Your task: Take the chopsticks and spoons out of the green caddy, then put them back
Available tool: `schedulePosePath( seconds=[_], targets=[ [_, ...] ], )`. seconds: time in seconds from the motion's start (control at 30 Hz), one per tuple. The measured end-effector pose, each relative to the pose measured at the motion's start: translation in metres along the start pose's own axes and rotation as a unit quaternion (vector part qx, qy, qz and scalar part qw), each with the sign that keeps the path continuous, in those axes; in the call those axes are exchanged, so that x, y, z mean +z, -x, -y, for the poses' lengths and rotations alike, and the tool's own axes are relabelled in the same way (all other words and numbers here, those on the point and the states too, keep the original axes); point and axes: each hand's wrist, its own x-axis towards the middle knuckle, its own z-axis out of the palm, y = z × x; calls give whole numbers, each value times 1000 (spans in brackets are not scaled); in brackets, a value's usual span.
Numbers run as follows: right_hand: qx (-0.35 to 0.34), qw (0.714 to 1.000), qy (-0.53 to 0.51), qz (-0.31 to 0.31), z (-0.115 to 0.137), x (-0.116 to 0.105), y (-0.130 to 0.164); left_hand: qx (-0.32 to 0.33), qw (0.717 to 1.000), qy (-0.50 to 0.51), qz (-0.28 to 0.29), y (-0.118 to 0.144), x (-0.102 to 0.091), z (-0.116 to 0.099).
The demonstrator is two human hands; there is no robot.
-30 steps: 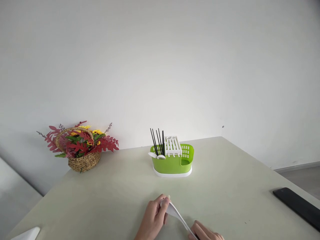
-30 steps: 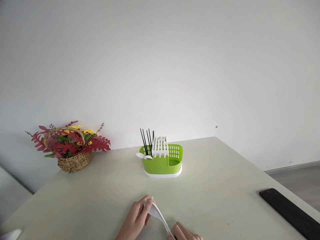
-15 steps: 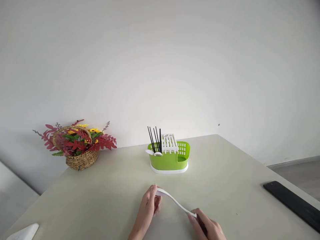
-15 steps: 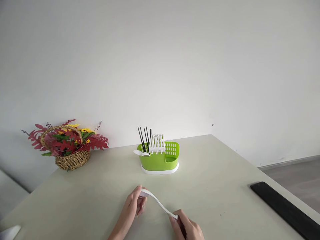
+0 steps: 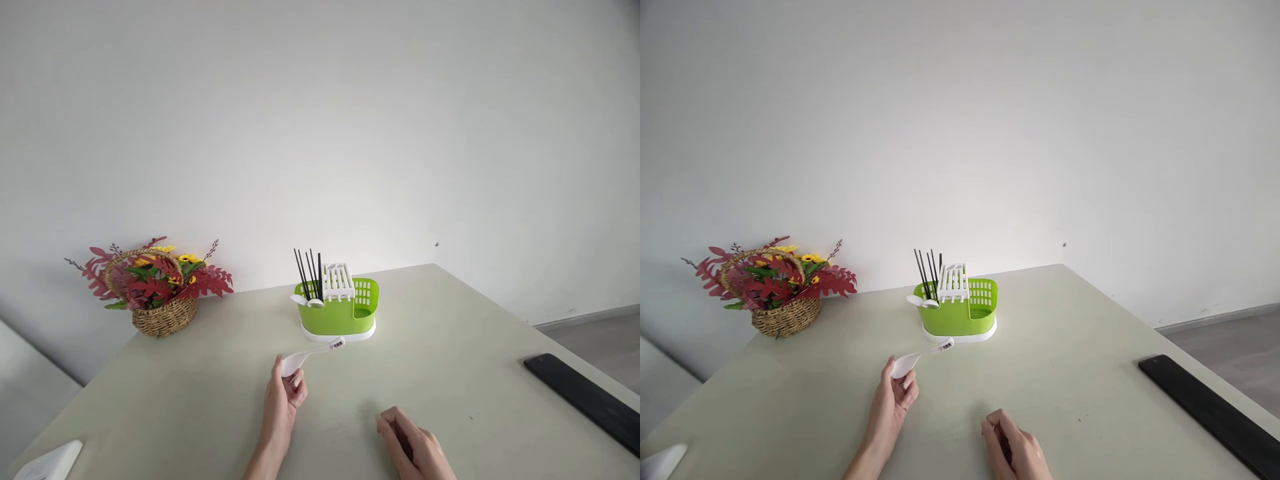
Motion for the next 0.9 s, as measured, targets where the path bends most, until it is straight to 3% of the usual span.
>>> schedulePosePath(
  seconds=[0.37, 0.5, 0.7, 0.9],
  targets=[
    [-11, 1000, 16, 0, -5, 0, -1, 8, 999, 31, 11, -3, -7, 2],
    [-24, 999, 37, -25, -9, 5, -1, 23, 999, 37, -9, -1, -7, -2],
    [-38, 998, 46, -20, -11, 10, -1, 164, 985, 8, -55, 0, 8, -49],
    [-34, 998, 48, -11, -9, 9, 0, 323, 935, -129, -68, -29, 32, -108]
  ],
)
